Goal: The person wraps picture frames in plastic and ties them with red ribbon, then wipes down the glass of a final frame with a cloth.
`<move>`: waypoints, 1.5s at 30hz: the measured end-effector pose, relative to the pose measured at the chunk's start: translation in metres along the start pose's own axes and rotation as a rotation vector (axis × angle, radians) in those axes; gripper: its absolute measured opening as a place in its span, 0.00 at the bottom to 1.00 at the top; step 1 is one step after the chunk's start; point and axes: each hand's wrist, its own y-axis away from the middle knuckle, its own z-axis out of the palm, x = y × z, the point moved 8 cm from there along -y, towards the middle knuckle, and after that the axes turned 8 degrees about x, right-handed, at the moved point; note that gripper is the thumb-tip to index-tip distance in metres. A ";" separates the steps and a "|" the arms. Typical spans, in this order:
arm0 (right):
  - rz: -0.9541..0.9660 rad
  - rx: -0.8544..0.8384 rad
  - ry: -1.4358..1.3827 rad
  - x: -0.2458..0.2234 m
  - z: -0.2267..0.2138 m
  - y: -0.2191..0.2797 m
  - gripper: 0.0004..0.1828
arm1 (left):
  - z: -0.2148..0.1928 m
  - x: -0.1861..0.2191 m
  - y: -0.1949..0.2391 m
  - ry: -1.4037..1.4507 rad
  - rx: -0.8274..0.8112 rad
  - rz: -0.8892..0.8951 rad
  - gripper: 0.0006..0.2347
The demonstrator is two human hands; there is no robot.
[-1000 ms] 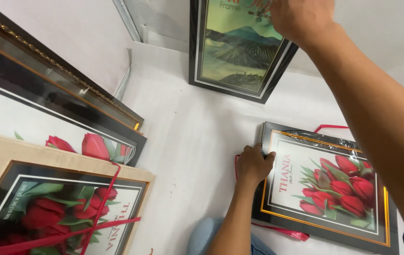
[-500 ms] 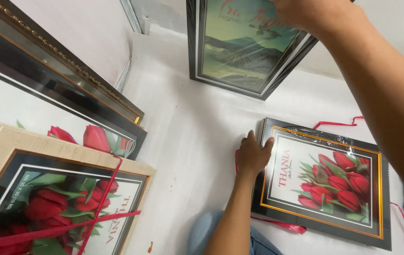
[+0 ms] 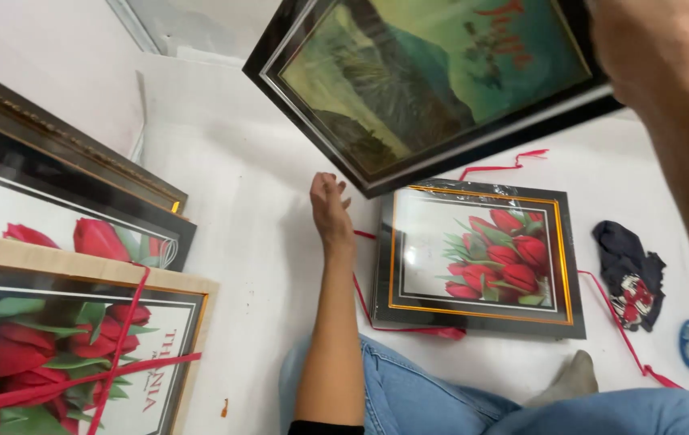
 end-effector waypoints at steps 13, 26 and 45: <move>1.100 0.209 -0.159 0.146 -0.071 0.295 0.12 | 0.033 0.004 0.069 -0.376 -0.568 -0.173 0.13; 1.199 0.221 -0.216 0.203 0.005 0.345 0.15 | -0.005 -0.036 0.031 -0.630 -0.505 -0.052 0.19; 1.270 0.183 -0.108 0.227 0.021 0.374 0.25 | -0.006 -0.036 0.040 -0.833 -0.453 0.007 0.22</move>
